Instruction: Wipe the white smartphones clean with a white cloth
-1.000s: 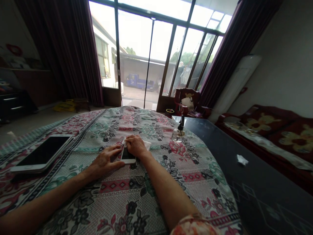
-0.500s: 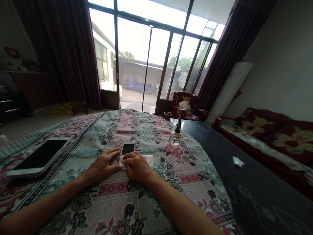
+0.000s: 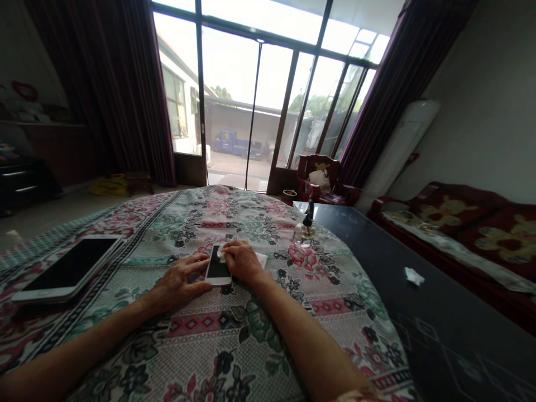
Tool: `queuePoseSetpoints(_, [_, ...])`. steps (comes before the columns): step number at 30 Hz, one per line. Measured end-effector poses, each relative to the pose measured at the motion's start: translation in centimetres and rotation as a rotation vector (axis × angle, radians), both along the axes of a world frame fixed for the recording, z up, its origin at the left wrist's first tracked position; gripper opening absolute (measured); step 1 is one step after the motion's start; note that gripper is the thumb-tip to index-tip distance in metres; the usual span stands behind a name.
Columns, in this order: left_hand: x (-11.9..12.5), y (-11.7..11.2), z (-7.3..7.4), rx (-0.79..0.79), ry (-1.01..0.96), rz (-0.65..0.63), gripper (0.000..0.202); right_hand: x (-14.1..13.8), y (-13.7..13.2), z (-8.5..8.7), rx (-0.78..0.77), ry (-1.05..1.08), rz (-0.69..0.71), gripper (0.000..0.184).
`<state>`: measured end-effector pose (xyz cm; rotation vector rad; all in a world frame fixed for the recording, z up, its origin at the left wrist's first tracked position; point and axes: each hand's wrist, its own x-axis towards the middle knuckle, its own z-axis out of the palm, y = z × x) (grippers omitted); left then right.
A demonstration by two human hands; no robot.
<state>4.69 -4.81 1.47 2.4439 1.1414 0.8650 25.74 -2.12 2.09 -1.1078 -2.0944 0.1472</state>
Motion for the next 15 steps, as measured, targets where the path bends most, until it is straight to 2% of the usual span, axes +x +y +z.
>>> queuePoseSetpoints(3, [0.1,-0.1,0.2,-0.006,0.0,-0.007,0.045,0.1,1.1,-0.4,-0.009,0.076,-0.08,0.022])
queuePoseSetpoints(7, [0.1,-0.2,0.1,0.01,0.0,0.004,0.045,0.3,1.7,-0.7,-0.058,0.146,-0.106,0.024])
queuePoseSetpoints(11, [0.1,-0.1,0.0,0.028,0.004,0.008,0.042,0.1,0.8,-0.6,-0.009,0.103,-0.113,0.024])
queuePoseSetpoints(15, [0.1,-0.2,0.0,0.02,0.012,0.016,0.042,-0.7,-1.1,-0.1,0.073,0.015,-0.042,0.022])
